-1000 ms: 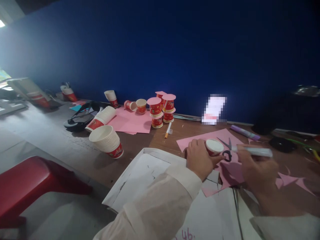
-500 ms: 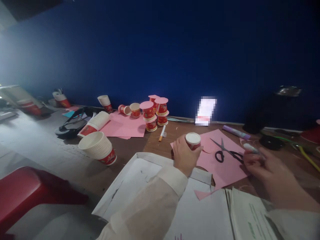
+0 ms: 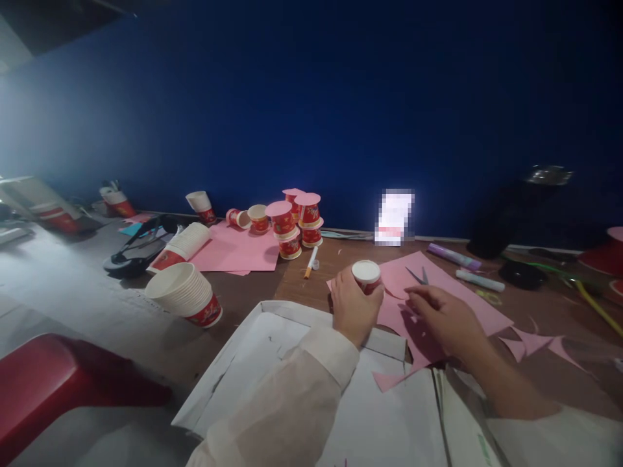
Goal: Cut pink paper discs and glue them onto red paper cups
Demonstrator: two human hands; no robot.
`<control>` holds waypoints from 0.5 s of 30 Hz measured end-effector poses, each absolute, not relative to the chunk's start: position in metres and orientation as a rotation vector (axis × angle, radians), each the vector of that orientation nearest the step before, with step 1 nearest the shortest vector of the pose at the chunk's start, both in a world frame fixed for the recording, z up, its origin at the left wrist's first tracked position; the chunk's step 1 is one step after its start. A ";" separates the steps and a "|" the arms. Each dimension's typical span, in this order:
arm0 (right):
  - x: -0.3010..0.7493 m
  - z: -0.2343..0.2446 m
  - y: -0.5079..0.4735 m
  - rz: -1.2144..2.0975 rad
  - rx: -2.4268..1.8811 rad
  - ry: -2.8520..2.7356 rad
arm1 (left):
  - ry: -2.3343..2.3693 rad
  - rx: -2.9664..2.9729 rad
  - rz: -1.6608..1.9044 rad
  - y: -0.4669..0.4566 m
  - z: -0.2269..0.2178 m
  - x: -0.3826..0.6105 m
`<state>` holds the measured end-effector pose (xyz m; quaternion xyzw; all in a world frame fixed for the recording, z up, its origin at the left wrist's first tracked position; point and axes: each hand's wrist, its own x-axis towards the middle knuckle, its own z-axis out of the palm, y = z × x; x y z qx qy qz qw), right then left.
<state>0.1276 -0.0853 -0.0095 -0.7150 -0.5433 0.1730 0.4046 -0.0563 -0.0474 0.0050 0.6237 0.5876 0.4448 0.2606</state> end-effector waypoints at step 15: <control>0.098 -0.036 -0.088 -0.239 -2.011 -2.097 | 1.597 1.685 1.243 -0.044 -0.001 -0.055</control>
